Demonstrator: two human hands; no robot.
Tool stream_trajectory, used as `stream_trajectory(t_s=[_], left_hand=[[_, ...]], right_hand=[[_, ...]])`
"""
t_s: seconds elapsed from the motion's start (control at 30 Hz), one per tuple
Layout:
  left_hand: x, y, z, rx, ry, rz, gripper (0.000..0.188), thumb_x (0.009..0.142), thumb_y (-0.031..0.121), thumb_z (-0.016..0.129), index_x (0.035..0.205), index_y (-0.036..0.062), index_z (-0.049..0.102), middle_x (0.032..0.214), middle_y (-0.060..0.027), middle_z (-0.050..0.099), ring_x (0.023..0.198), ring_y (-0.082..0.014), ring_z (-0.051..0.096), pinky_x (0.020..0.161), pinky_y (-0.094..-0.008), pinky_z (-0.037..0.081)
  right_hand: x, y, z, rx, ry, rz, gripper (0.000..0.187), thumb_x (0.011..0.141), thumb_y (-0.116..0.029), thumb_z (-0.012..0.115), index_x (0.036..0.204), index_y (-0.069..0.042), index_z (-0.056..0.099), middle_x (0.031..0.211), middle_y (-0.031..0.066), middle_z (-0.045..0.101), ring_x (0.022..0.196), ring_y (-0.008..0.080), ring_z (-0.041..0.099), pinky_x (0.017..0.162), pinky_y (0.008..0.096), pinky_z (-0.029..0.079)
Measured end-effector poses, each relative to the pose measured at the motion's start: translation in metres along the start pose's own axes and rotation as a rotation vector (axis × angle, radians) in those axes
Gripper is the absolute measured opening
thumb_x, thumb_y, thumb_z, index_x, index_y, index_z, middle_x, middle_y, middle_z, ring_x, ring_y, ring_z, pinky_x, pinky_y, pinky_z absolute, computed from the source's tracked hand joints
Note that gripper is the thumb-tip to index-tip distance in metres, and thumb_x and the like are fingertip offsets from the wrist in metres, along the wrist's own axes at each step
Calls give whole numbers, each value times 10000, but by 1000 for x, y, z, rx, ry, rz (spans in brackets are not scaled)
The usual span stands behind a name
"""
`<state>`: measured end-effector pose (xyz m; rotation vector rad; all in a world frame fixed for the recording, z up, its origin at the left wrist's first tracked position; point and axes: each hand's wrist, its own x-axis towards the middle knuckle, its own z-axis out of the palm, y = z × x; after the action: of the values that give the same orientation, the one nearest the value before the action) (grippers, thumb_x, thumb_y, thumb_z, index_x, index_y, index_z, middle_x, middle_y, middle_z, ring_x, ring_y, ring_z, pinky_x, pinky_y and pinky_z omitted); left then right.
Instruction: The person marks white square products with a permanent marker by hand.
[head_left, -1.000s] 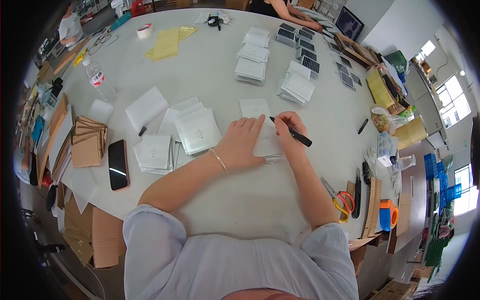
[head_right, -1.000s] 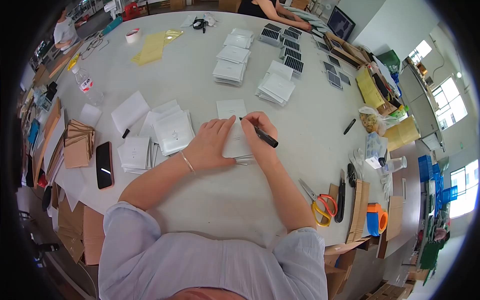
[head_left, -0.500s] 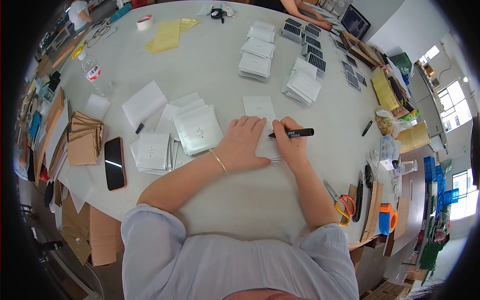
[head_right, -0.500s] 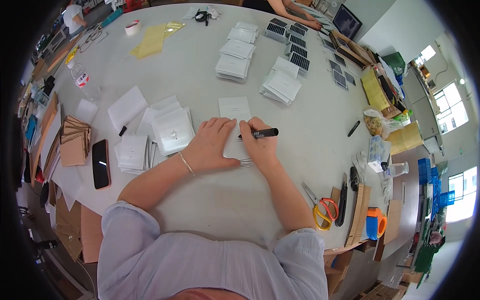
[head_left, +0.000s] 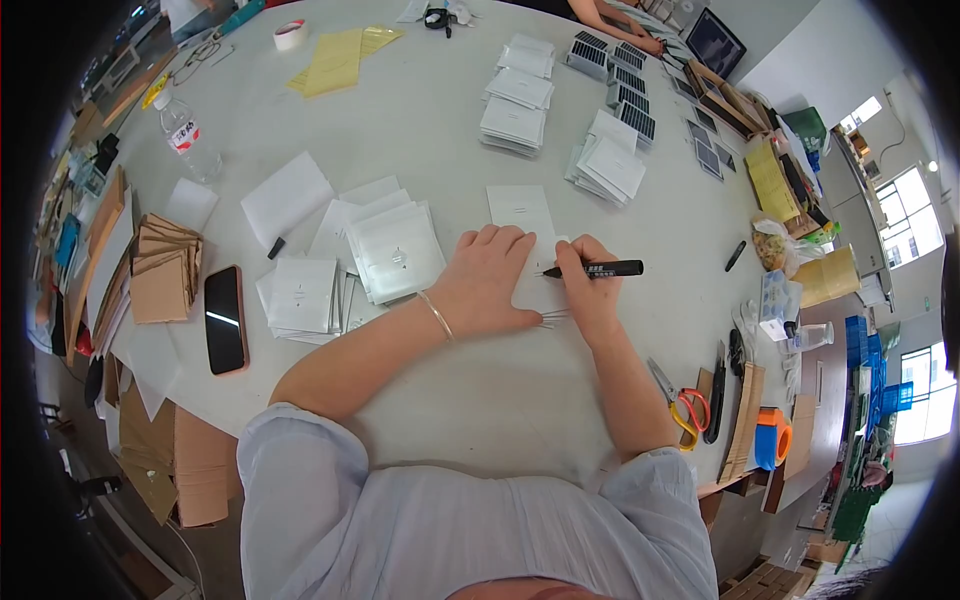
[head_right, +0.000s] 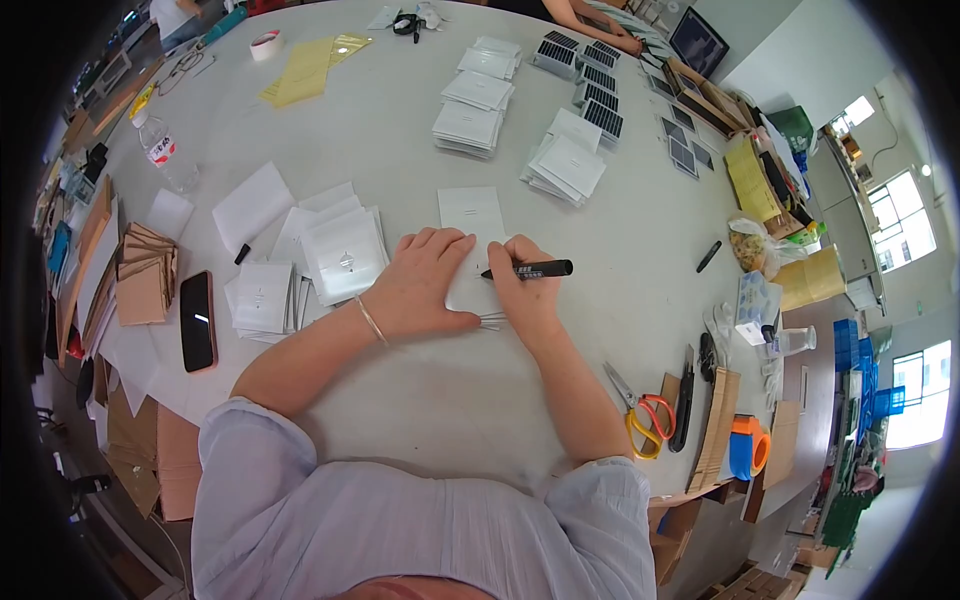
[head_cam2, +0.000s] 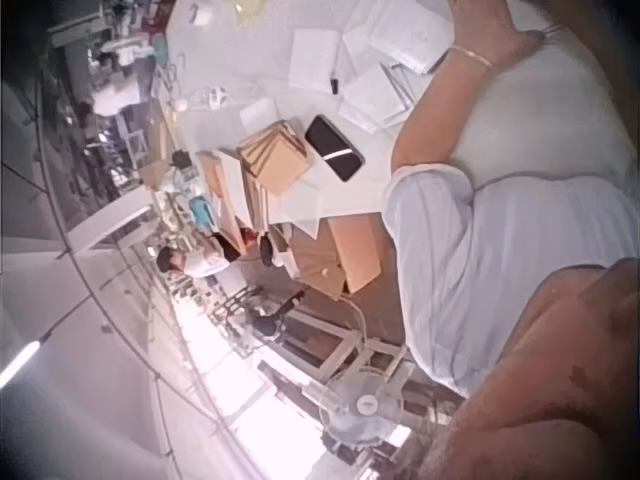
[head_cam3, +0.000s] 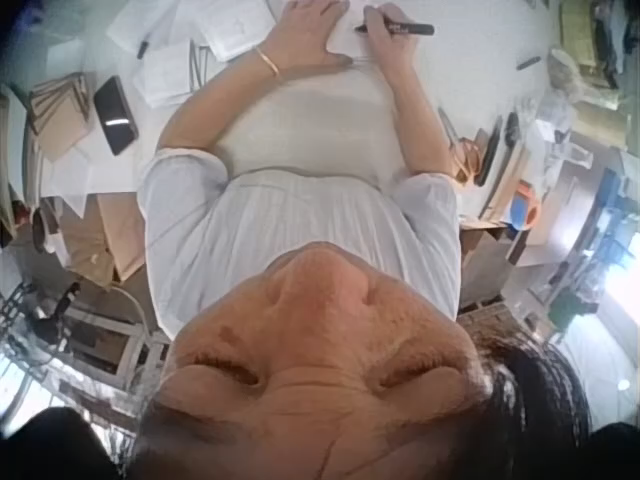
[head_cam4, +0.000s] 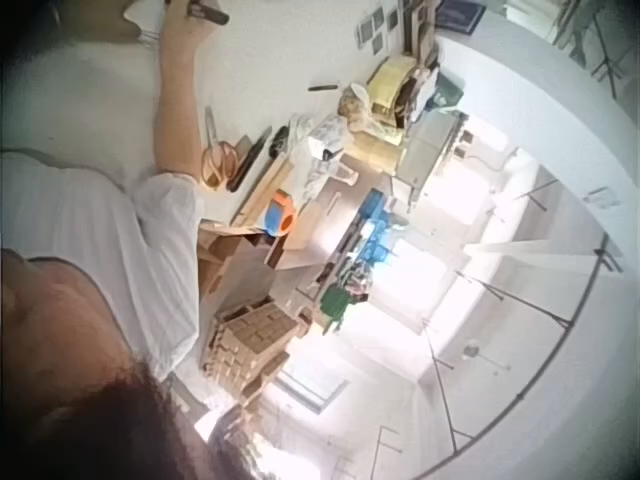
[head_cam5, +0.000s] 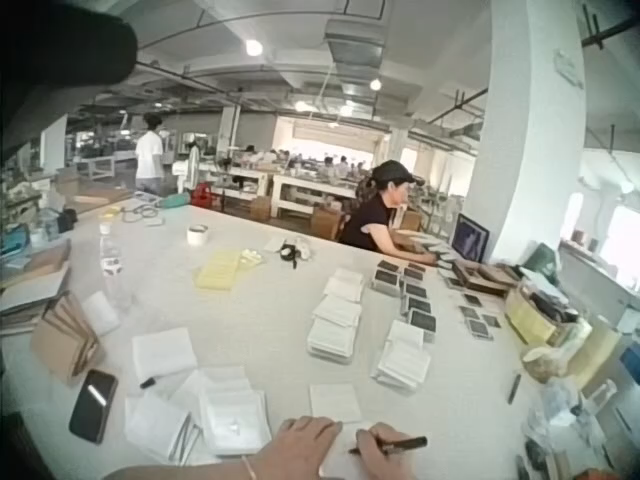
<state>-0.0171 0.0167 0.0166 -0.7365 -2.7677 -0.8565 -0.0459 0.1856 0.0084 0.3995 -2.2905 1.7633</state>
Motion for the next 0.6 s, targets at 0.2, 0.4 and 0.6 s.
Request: stream_trajectory(t_s=[0.2,0.4,0.6], left_hand=[[0,2,0,-7,13,-20,806,594,403,736,1218,-9,435,1193,-132,432,1108,-300,415,962,-404,313],[0,2,-1,-4,12,-25,797,590,389,742,1212,-7,438,1184,-126,425,1102,-303,413,960,-400,312],[-1,4,-1,3,29,-28,796,587,383,742,1209,-12,443,1178,-131,424,1100,-305,420,964,-395,313]], right_hand=[[-7,1,-3,32,-31,-2,253,813,-53,604,608,-20,461,529,-23,429,508,43,354,455,241,306],[-7,3,-2,2,-64,-40,254,809,-46,606,603,-23,459,523,-11,439,497,51,358,450,245,311],[-7,4,-1,-46,-31,-81,253,804,-41,608,603,-22,456,518,5,445,487,59,365,442,253,311]])
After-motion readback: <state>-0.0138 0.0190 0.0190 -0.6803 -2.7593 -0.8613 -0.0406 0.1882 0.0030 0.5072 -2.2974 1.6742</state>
